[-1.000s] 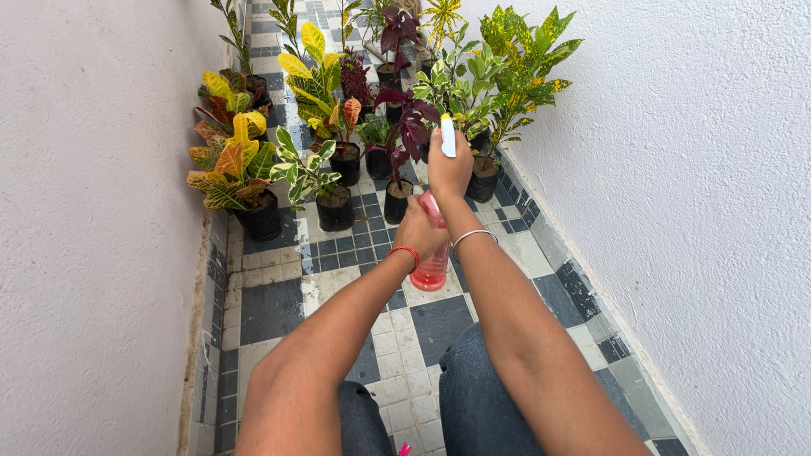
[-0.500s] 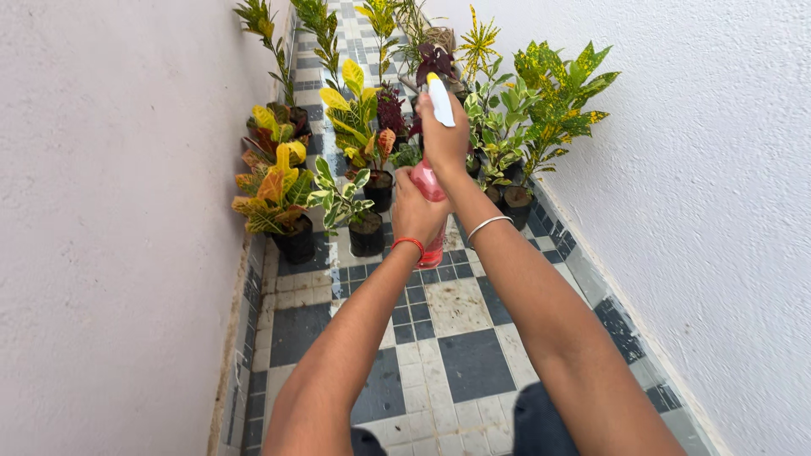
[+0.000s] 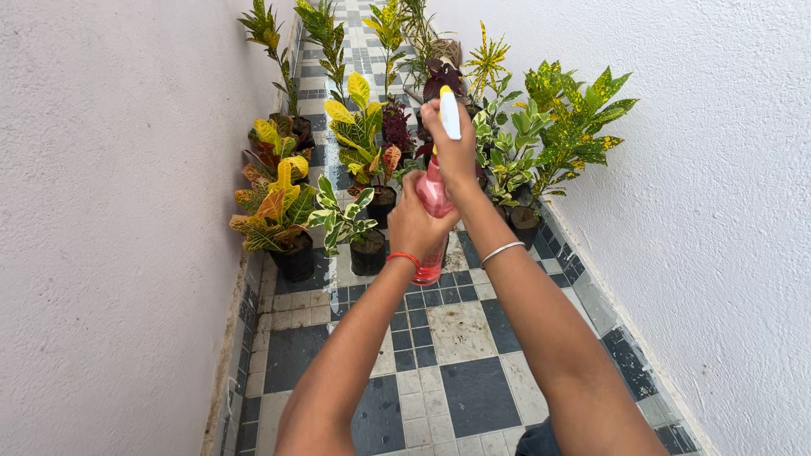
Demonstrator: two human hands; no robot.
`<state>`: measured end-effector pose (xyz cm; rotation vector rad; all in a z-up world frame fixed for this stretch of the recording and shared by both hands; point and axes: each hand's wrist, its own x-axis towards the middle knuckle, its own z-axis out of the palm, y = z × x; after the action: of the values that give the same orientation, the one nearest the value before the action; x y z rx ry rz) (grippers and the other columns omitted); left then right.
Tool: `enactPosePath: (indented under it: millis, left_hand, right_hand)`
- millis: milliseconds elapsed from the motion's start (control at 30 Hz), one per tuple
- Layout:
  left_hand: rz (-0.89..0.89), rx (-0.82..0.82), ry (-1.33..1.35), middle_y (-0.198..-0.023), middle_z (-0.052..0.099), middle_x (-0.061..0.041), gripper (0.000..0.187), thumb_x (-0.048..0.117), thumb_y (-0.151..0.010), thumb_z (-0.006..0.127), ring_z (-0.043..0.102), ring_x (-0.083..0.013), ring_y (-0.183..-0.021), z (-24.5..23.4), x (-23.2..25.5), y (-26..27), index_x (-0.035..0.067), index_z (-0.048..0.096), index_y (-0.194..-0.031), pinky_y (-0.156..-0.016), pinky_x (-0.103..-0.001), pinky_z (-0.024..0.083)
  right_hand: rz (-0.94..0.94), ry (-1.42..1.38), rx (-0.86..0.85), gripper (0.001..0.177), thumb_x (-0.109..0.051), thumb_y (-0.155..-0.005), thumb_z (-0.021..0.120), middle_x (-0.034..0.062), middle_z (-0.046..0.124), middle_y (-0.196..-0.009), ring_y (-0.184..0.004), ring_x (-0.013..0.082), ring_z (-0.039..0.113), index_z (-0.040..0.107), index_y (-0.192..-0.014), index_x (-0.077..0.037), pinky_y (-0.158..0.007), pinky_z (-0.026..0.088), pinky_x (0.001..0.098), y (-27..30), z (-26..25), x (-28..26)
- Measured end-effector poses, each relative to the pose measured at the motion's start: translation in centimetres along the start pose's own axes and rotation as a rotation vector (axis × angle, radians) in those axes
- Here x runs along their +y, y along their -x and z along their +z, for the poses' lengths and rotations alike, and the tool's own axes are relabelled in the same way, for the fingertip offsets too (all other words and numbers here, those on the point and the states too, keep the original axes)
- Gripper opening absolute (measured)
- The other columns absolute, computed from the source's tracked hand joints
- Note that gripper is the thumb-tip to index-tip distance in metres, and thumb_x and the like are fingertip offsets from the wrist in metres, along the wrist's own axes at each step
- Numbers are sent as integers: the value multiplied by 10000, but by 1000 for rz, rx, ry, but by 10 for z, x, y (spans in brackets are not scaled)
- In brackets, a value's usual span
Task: The person sits on a tiled floor and uses a pink spray bottle to mist a row of potted plants lined against a white wall. They systematically spray each plant's leaves and soil, moving from one end of the row to the other.
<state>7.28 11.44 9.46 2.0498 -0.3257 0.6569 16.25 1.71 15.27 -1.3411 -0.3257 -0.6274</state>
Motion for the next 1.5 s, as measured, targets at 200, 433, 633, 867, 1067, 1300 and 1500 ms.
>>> enactPosePath:
  millis: [200,433,633,867,1067,1300,1500]
  left_hand:
    - [-104,-60,-10,-1118,715,-233,906,593,-698,814,698,-446,-994,17,-8,21,85,440,-1349,-844,-524,548]
    - [-57,-63,-20,-1140,707,-235,919,597,-674,819,701,-442,-981,18,-8,15,71,436,-1323,-810,-514,554]
    - [-131,-93,-2,-1101,716,-239,891,568,-702,811,695,-454,-977,23,-3,22,74,428,-1336,-828,-527,540]
    - [-147,-50,10,-1109,710,-250,872,521,-697,827,692,-462,-978,26,-2,25,72,428,-1330,-832,-528,537]
    - [-208,-71,2,-1090,728,-218,878,530,-681,820,713,-432,-969,15,2,30,83,429,-1328,-834,-511,552]
    - [-271,-97,-7,-1092,722,-215,882,537,-682,820,713,-431,-954,5,3,41,85,430,-1331,-828,-509,553]
    - [-275,-82,11,-1134,717,-214,864,537,-695,816,708,-434,-991,-7,8,40,85,426,-1320,-841,-513,552]
  right_hand:
    - [-123,275,50,248,-273,-988,721,-18,597,-752,-680,71,519,661,-934,-38,-620,432,276,14,-9,25]
    - [-22,293,131,215,-249,-974,665,-7,605,-686,-592,90,546,661,-929,-38,-545,432,290,16,-12,22]
    - [-16,276,92,231,-261,-952,683,0,658,-730,-634,87,605,666,-946,-30,-581,478,279,15,-14,26]
    - [-73,316,33,243,-271,-960,715,4,655,-768,-684,90,575,674,-969,-32,-631,474,285,18,-13,22]
    - [-46,325,51,256,-288,-960,691,30,646,-746,-664,110,574,671,-970,-33,-620,471,315,27,-5,17]
    - [8,431,47,264,-269,-967,669,80,619,-717,-627,166,560,640,-925,-10,-609,462,343,36,2,24]
    - [-30,360,-43,231,-266,-953,683,53,656,-749,-665,139,591,660,-951,-36,-624,476,326,39,13,1]
